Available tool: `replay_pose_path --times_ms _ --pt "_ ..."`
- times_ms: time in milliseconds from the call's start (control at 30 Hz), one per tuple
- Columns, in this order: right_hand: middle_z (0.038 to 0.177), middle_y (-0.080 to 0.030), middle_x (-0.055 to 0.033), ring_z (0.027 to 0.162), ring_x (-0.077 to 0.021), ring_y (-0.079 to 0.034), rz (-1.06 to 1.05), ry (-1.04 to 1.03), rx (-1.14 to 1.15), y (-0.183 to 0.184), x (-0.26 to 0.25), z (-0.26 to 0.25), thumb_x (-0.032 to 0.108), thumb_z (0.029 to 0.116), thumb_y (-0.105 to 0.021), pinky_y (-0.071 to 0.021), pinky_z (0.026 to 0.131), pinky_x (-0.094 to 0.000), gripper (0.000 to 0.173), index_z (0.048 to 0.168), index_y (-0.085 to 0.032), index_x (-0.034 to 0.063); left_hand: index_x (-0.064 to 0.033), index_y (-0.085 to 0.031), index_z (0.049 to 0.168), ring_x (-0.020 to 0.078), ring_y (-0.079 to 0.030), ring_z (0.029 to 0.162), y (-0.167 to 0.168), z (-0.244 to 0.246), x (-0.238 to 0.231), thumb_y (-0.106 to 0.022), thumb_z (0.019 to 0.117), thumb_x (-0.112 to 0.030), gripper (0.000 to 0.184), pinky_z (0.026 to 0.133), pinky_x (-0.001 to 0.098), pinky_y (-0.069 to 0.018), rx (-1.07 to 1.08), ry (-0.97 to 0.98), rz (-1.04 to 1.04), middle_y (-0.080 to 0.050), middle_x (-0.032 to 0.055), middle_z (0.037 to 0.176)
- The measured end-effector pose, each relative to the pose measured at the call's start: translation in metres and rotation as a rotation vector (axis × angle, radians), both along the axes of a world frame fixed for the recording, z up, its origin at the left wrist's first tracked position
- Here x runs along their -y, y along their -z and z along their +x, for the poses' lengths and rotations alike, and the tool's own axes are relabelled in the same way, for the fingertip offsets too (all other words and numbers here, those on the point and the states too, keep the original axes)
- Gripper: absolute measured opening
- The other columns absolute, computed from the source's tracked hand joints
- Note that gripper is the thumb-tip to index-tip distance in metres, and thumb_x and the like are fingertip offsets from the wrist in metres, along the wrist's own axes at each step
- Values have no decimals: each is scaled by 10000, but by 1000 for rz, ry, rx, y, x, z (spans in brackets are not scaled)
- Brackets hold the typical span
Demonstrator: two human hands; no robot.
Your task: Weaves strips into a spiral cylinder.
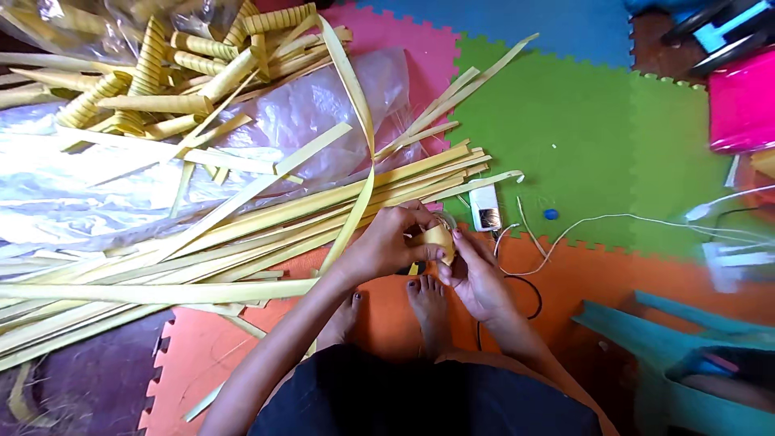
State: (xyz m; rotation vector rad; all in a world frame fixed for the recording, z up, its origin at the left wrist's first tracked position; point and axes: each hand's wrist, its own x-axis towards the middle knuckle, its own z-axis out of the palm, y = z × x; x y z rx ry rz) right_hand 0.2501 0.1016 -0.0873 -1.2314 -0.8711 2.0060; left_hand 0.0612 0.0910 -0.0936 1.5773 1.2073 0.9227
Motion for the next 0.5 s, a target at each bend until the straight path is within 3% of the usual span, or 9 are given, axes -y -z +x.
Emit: replay_pose_path --times_ms 67,133,200,267,333,433,500 --pt "732 -601 17 521 27 -512 -241 4 -167 -1 -3 4 130 1116 -263 -440 484 -94 318 1030 -565 81 -25 -730 948 71 -655 786 0 0 -1 -815 852 -130 166 683 209 -580 51 47 -10 -663 55 973" --pt "728 -601 24 528 29 -520 -319 -68 -246 5 -3 6 170 1112 -240 -447 494 -93 370 995 -578 77 -47 -735 937 74 -651 740 -2 1 2 -802 865 -128 127 652 233 -565 2 2 -8 -689 30 890" --pt "800 -681 3 628 -26 -616 -160 -146 -151 7 -3 6 316 1124 -237 -528 600 -171 443 1051 -609 84 -80 -740 928 63 -641 657 -3 5 3 -790 889 -197 133 596 253 -554 -75 -86 7 -694 -3 784" --pt "883 -700 -27 733 -95 -677 -5 -151 -75 7 -3 2 278 1115 -287 -593 712 -273 389 1102 -614 67 -110 -731 906 49 -629 583 0 5 3 -776 892 -276 173 532 253 -550 -121 -142 14 -675 -29 707" --pt "801 -656 -1 637 -55 -618 -48 -122 -72 7 -6 -2 232 1118 -335 -545 616 -218 281 1090 -577 91 -120 -731 930 29 -631 588 3 0 1 -783 853 -331 230 538 243 -556 -112 -123 10 -677 -51 721" --pt "705 -556 27 503 -1 -469 -351 -43 -279 8 -13 -6 188 1117 -308 -393 464 -130 272 1040 -553 99 -158 -735 978 -6 -639 632 10 -13 2 -817 789 -406 322 570 199 -559 -39 -76 -29 -700 -92 783" --pt "707 -577 15 508 -3 -492 -368 -98 -308 12 -13 -10 192 1119 -307 -409 467 -127 280 1035 -548 79 -159 -746 944 -36 -621 621 15 -19 4 -830 775 -414 318 566 168 -535 -18 -110 -29 -696 -109 759"
